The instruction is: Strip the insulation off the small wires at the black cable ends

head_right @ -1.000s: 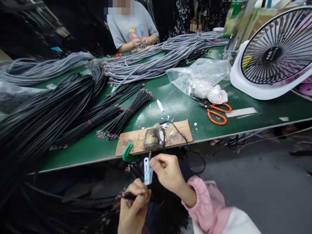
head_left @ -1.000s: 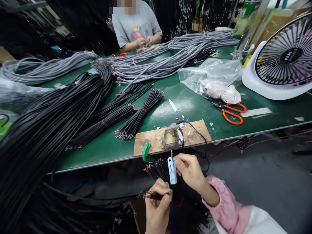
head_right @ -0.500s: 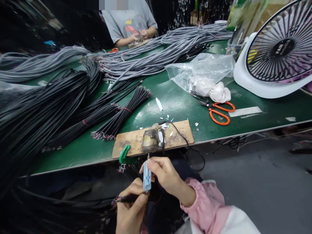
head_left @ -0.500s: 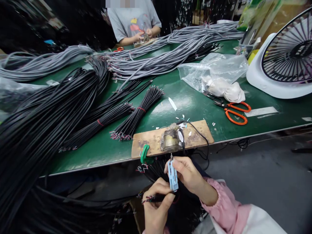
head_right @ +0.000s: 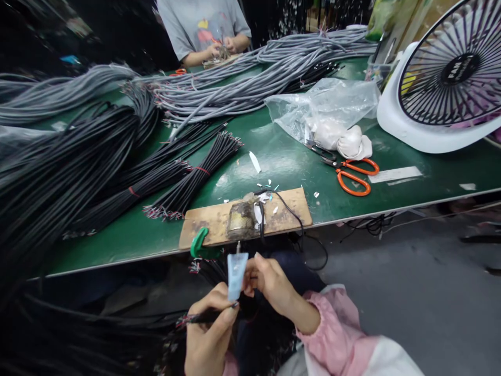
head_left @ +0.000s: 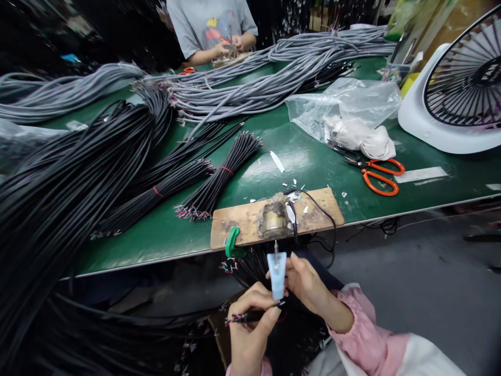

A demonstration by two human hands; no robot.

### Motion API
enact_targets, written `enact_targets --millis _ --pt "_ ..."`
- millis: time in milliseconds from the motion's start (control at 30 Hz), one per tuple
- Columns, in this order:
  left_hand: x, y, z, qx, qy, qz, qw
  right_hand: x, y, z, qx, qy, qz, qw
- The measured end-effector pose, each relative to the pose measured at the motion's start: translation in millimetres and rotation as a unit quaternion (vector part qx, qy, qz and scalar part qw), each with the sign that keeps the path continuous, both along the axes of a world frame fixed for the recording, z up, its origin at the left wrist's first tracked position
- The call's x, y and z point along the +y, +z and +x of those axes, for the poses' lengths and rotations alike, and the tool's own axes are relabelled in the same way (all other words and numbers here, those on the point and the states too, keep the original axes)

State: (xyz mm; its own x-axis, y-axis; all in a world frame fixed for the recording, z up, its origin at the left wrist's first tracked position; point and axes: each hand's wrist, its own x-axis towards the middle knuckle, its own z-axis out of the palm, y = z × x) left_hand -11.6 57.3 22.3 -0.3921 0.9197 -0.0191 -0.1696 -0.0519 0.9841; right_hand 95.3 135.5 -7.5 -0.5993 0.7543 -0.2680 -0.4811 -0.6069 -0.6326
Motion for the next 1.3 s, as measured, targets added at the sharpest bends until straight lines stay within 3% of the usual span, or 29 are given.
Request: enact_targets --millis 67,200,333,400,567,733,900,1067,1300 --pt "-3 0.6 -1 0.005 -0.003 0.003 1.000 -5 -5.3 7 -0.010 0.000 0.008 1.000" --pt "-14 -1.7 -3 -0.024 -0.016 -0.031 0.999 -15 -8.4 25 -0.079 0.025 0.096 0.992" --pt "-25 -12.4 -1 -0.148 -0.115 -0.110 0.976 -23 -2.3 37 -0.146 0.033 0.177 0.973" --pt "-28 -17.7 2 -0.167 -0.131 -0.132 0.968 -25 3.8 38 -0.184 0.012 0.240 0.953" --pt "-32 -25.2 10 -0.086 -0.070 -0.076 0.991 -27 25.9 36 -0.223 -0.035 0.388 0.894" --pt "-36 -30.3 16 -0.073 -0.070 -0.072 0.992 -29 41.8 35 -0.213 0.004 0.488 0.847" --pt "-45 -27.0 21 -0.101 -0.067 -0.105 0.987 -34 36.6 41 -0.233 -0.051 0.455 0.858" --pt "-49 -16.9 22 -0.097 -0.053 -0.092 0.990 -37 26.5 48 -0.212 -0.044 0.408 0.887" --pt "-46 -11.5 24 -0.106 -0.027 -0.096 0.989 -47 24.7 43 -0.222 -0.114 0.383 0.889"
